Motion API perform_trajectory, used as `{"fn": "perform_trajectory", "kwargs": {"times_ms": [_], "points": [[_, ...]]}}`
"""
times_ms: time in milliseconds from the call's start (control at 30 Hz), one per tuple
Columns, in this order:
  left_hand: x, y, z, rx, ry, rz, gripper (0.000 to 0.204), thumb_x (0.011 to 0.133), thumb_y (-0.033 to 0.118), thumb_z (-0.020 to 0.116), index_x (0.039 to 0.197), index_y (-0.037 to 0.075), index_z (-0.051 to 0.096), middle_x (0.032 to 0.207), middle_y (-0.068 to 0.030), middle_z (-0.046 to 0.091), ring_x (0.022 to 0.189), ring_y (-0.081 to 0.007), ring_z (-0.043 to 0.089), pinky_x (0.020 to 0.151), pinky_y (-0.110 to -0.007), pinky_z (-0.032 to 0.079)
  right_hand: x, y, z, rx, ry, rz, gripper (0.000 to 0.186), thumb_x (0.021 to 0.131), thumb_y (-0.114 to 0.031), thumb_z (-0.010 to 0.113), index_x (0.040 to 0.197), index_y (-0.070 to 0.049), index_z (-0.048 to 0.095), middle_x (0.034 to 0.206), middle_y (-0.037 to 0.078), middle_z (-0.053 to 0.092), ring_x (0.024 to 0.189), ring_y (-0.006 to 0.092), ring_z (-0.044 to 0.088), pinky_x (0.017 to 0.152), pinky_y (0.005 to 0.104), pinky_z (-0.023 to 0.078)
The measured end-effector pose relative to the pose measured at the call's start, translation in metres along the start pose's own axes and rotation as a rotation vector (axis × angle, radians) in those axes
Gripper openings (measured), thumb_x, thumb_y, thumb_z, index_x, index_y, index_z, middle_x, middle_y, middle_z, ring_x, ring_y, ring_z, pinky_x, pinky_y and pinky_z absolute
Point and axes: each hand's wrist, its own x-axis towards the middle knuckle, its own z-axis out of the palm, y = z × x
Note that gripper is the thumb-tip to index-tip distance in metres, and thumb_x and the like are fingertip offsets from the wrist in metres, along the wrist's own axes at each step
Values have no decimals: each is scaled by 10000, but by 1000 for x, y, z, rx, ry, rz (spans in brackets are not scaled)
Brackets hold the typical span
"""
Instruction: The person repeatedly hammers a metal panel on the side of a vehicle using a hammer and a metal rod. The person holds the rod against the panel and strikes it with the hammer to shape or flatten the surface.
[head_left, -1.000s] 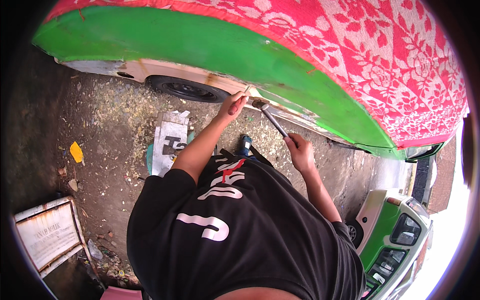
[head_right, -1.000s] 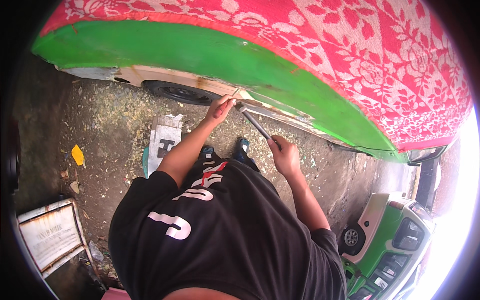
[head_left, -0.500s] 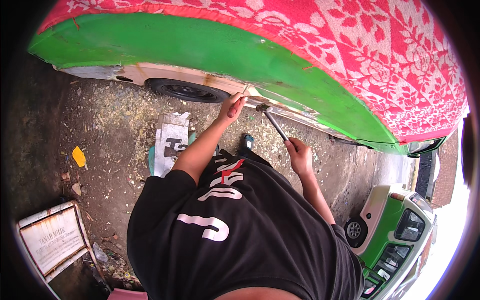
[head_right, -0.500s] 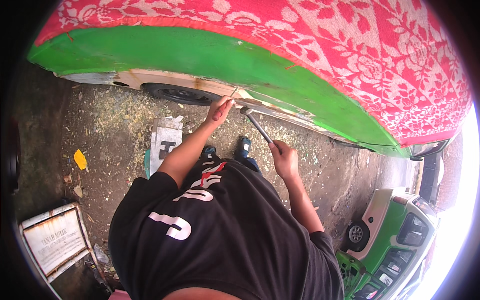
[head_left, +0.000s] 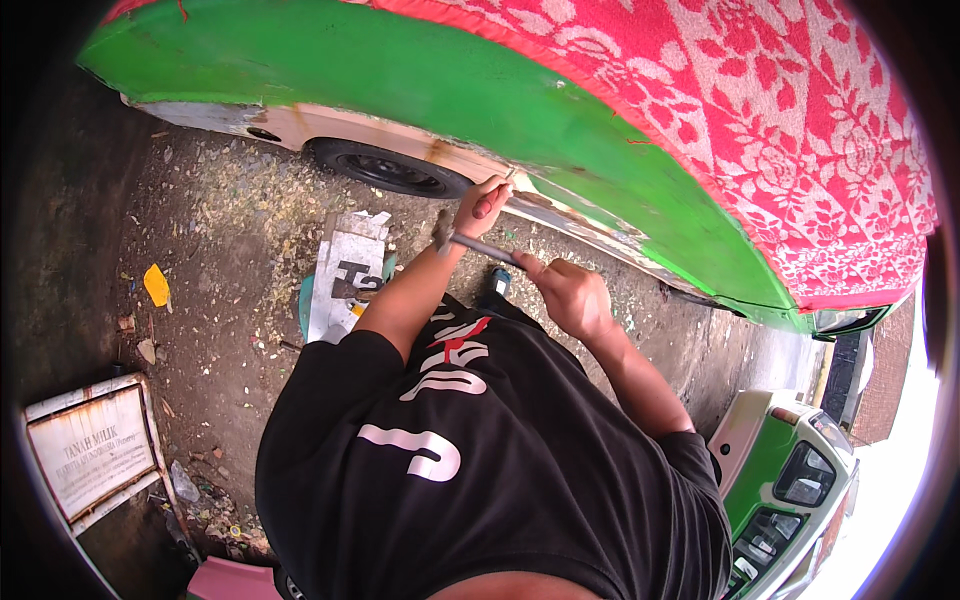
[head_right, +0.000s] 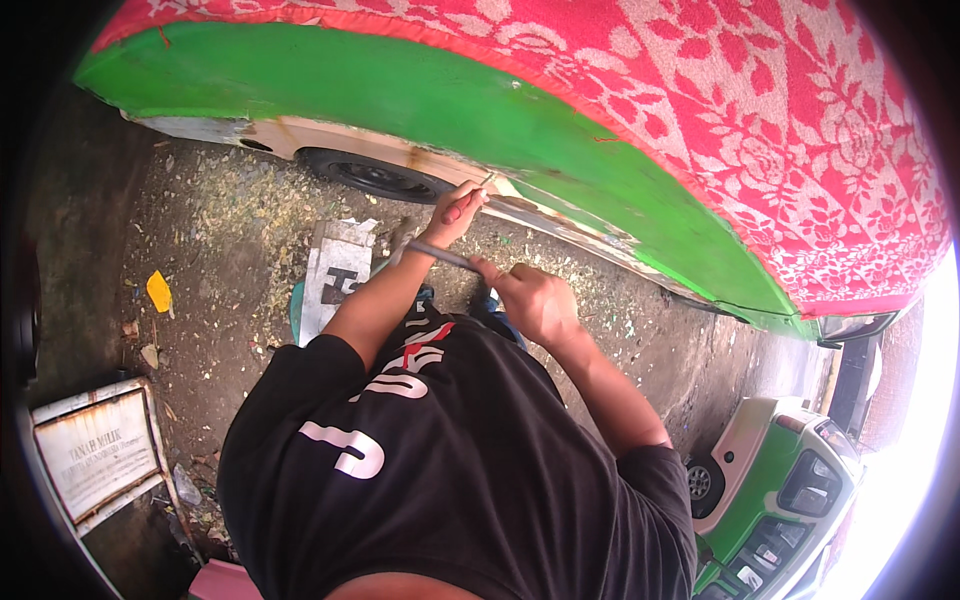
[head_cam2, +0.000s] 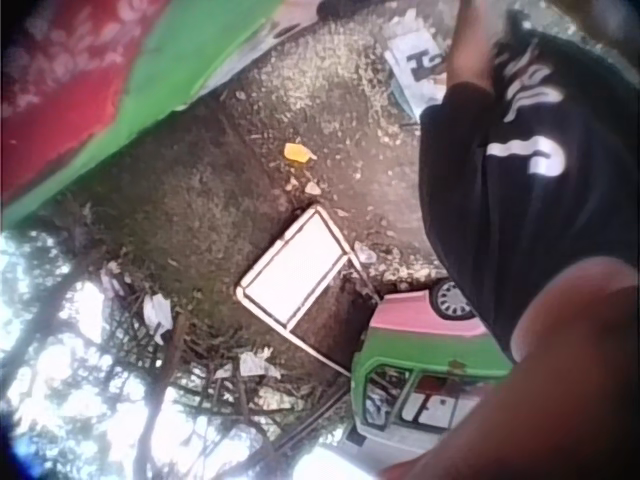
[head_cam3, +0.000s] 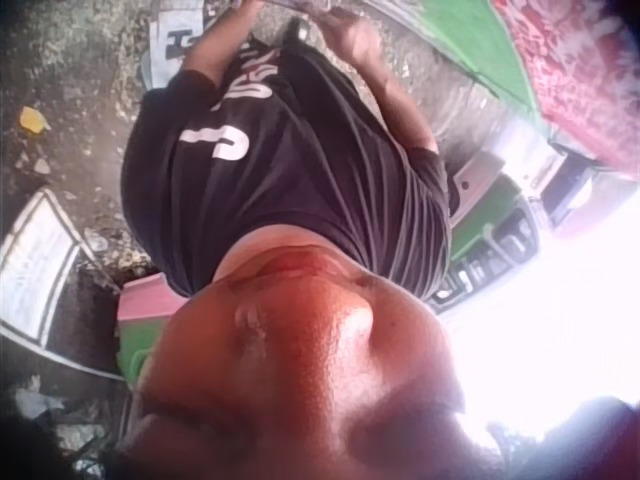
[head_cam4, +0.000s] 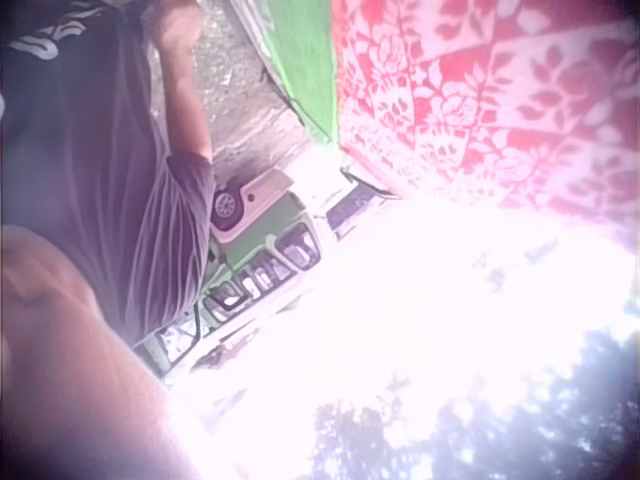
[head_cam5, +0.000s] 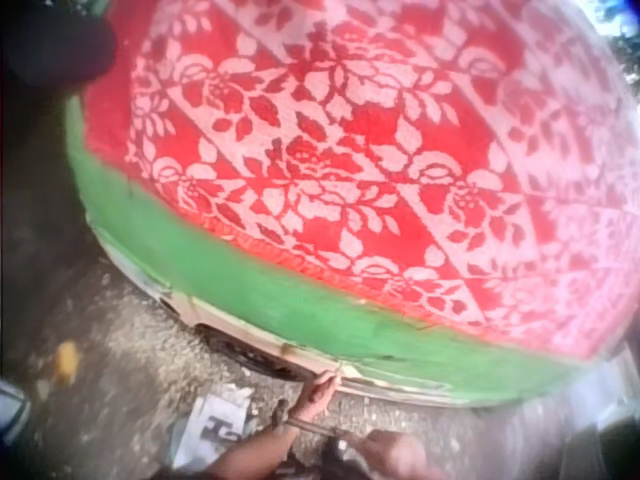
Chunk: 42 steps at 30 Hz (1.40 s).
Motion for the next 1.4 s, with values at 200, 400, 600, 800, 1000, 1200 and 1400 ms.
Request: {"fn": "perform_trajectory", "kwargs": {"times_ms": [200, 400, 600, 800, 1000, 1200, 1400], "points": [[3, 15, 0, 354, -178, -160, 163, 998, 171, 570, 959, 15, 599, 868, -86, 720, 832, -146, 675, 736, -291, 511, -1, 34, 6, -295, -116, 15, 643, 825, -66, 549, 1402, -350, 532, 686, 68, 541, 513, 241, 602, 446, 399, 517], [-6, -22, -2, -8, -30, -40, 193, 1011, 173, 543, 1003, -8, 609, 919, -106, 726, 893, -145, 679, 813, -293, 531, 2, -1, -24, -136, -65, -70, 523, 849, -77, 595, 1327, -288, 621, 640, 52, 493, 505, 245, 553, 452, 398, 475], [-9, -25, 0, -97, -3, -90, 223, 1011, 215, 555, 1009, -1, 610, 948, -92, 730, 907, -140, 678, 832, -297, 529, -9, 4, -19, -63, -108, 43, 434, 903, -138, 611, 1314, -275, 629, 638, 65, 512, 533, 266, 570, 488, 407, 483], [-7, -33, 1, -118, 9, -74, 208, 1007, 200, 564, 988, -1, 615, 945, -96, 730, 900, -146, 675, 832, -300, 523, -9, 14, -18, -28, -85, 139, 390, 910, -163, 633, 1291, -244, 648, 655, 89, 555, 559, 288, 586, 507, 421, 471], [-2, -42, -7, -125, -39, -18, 173, 1011, 169, 549, 992, 10, 615, 934, -87, 722, 896, -145, 671, 835, -297, 518, -4, 20, -13, -13, -68, 115, 415, 930, -171, 583, 1322, -304, 616, 669, 72, 570, 549, 279, 602, 504, 427, 497], [9, -38, -15, -240, -109, -147, 187, 1034, 161, 507, 990, 8, 605, 972, -78, 705, 932, -132, 658, 856, -279, 519, 31, 1, -8, -96, -219, 57, 554, 867, -58, 569, 1366, -299, 573, 701, 91, 568, 609, 292, 615, 552, 419, 511], [19, -43, -23, -333, -160, -119, 160, 1030, 146, 514, 997, 10, 591, 958, -65, 692, 943, -121, 651, 865, -285, 522, 55, -12, -3, -185, -211, -142, 644, 806, -22, 561, 1380, -314, 562, 719, 86, 539, 578, 279, 599, 499, 411, 515]]}}
